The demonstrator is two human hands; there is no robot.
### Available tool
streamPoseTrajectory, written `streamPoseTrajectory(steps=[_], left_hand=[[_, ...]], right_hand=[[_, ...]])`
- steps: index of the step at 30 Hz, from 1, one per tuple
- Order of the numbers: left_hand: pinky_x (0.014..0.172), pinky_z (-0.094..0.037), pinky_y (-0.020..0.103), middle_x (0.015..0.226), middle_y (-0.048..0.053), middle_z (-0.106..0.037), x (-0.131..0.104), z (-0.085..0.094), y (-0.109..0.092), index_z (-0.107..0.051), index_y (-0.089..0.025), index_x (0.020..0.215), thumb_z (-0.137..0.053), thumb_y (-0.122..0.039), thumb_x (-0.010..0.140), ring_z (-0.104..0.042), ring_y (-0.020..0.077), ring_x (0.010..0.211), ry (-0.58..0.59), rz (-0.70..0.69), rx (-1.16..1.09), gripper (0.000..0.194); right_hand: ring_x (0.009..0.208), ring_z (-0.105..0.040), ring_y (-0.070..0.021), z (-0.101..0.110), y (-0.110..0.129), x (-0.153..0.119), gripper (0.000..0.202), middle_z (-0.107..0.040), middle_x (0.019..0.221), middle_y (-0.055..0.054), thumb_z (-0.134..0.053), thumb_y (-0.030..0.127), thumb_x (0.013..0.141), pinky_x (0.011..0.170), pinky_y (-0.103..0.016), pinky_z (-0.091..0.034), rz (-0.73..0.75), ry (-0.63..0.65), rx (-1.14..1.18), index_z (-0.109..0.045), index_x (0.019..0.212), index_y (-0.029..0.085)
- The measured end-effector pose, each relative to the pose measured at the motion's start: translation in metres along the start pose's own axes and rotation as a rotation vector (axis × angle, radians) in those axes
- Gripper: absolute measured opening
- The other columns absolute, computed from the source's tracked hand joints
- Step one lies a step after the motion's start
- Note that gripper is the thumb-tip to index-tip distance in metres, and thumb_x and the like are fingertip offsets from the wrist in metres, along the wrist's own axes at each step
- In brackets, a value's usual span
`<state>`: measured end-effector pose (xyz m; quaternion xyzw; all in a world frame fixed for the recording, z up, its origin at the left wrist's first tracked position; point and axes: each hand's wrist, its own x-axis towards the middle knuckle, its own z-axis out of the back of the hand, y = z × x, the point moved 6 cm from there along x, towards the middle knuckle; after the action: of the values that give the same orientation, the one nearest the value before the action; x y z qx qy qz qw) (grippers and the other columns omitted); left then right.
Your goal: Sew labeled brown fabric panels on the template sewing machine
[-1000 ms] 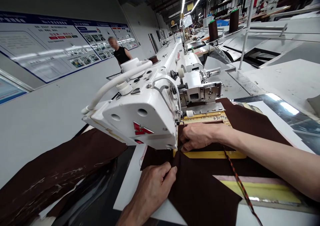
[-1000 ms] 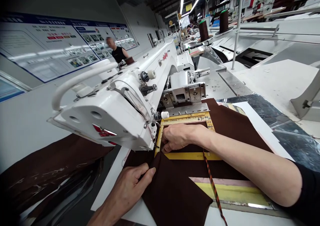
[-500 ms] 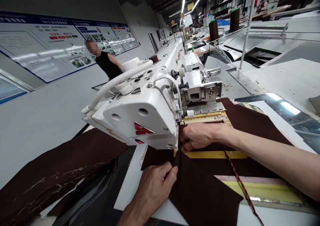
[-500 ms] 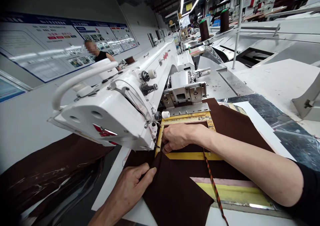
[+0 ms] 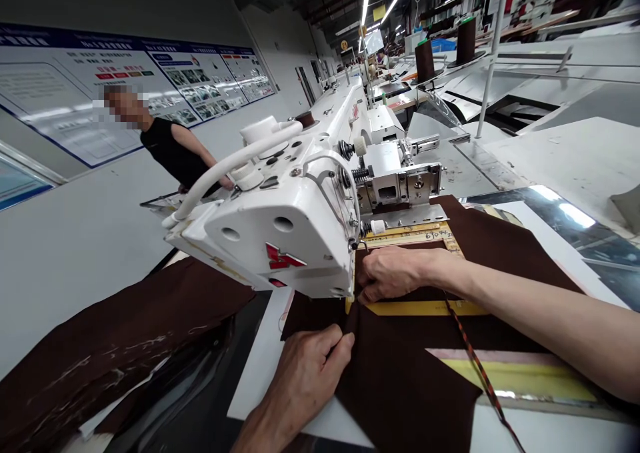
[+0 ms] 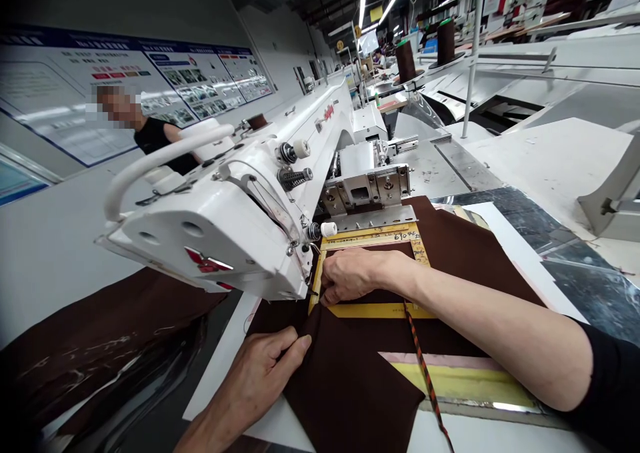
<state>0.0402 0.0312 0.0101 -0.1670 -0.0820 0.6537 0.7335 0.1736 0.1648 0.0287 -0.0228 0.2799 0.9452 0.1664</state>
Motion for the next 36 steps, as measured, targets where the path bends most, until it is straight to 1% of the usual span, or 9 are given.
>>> streamPoseTrajectory(steps=[4,9,15,19,24,27,30,33,36], left_hand=[[0.056,-0.02,0.029,0.056,-0.006,-0.036,0.0,-0.003,0.001,-0.029,-0.02,0.066,-0.042,-0.037,0.103,-0.04,0.0094,0.051,0.0,-0.017,0.017,0.043],[0.056,-0.021,0.03,0.056,-0.006,-0.037,0.0,-0.004,0.002,-0.03,-0.02,0.065,-0.043,-0.034,0.102,-0.041,0.0099,0.052,-0.003,-0.017,0.038,0.041],[0.056,-0.02,0.03,0.055,-0.006,-0.036,0.0,-0.003,0.002,-0.03,-0.02,0.065,-0.043,-0.035,0.102,-0.039,0.0097,0.051,-0.002,-0.012,0.025,0.042],[0.055,-0.02,0.03,0.055,-0.006,-0.036,0.0,-0.002,0.002,-0.029,-0.02,0.065,-0.043,-0.036,0.101,-0.039,0.0097,0.051,-0.006,-0.009,0.011,0.042],[0.055,-0.02,0.03,0.055,-0.006,-0.034,0.0,-0.001,0.0,-0.029,-0.02,0.064,-0.043,-0.036,0.101,-0.037,0.01,0.051,-0.003,-0.006,-0.006,0.042],[0.055,-0.019,0.029,0.056,-0.006,-0.032,0.002,0.001,0.0,-0.027,-0.02,0.064,-0.043,-0.037,0.1,-0.036,0.01,0.052,0.001,0.005,-0.036,0.043],[0.054,-0.02,0.028,0.056,-0.006,-0.03,0.005,0.002,0.001,-0.026,-0.02,0.064,-0.044,-0.038,0.1,-0.034,0.0097,0.052,0.01,0.029,-0.086,0.044],[0.053,-0.02,0.027,0.057,-0.006,-0.027,0.006,0.005,0.005,-0.024,-0.02,0.063,-0.045,-0.04,0.098,-0.031,0.0096,0.054,0.017,0.076,-0.154,0.046],[0.052,-0.02,0.026,0.059,-0.006,-0.024,0.007,0.008,0.008,-0.021,-0.02,0.063,-0.047,-0.042,0.096,-0.028,0.0096,0.056,0.043,0.112,-0.225,0.047]], right_hand=[[0.063,-0.054,-0.0142,0.0,-0.007,-0.003,0.025,-0.067,0.078,0.0,-0.063,0.044,0.088,0.053,-0.024,-0.032,-0.039,0.024,0.034,-0.073,0.087,0.02],[0.062,-0.052,-0.0139,0.003,-0.005,-0.007,0.024,-0.067,0.077,-0.001,-0.063,0.041,0.087,0.054,-0.025,-0.033,-0.035,0.017,0.044,-0.073,0.087,0.02],[0.062,-0.053,-0.0147,0.002,-0.005,-0.006,0.026,-0.065,0.075,0.0,-0.063,0.045,0.086,0.053,-0.025,-0.032,-0.028,0.021,0.029,-0.072,0.087,0.021],[0.066,-0.056,-0.0152,0.003,-0.001,-0.005,0.022,-0.069,0.081,0.0,-0.064,0.041,0.087,0.055,-0.025,-0.034,0.003,0.028,0.008,-0.073,0.09,0.022],[0.07,-0.06,-0.0177,0.004,0.003,-0.004,0.02,-0.072,0.087,-0.003,-0.065,0.039,0.086,0.056,-0.026,-0.034,-0.029,0.03,-0.057,-0.074,0.092,0.021],[0.069,-0.061,-0.0183,0.003,0.004,-0.003,0.022,-0.073,0.087,-0.004,-0.064,0.039,0.086,0.055,-0.025,-0.035,-0.03,0.036,-0.062,-0.075,0.094,0.021],[0.067,-0.059,-0.0185,0.001,0.006,-0.003,0.023,-0.072,0.082,-0.005,-0.061,0.039,0.088,0.054,-0.026,-0.034,-0.022,0.023,-0.084,-0.074,0.092,0.02],[0.065,-0.057,-0.0171,0.0,0.007,-0.003,0.022,-0.07,0.079,-0.004,-0.059,0.035,0.089,0.054,-0.025,-0.034,-0.003,0.011,-0.088,-0.073,0.089,0.019],[0.063,-0.055,-0.0155,-0.001,0.005,-0.004,0.022,-0.07,0.079,-0.003,-0.058,0.037,0.09,0.053,-0.025,-0.034,-0.005,0.012,-0.067,-0.072,0.087,0.02]])
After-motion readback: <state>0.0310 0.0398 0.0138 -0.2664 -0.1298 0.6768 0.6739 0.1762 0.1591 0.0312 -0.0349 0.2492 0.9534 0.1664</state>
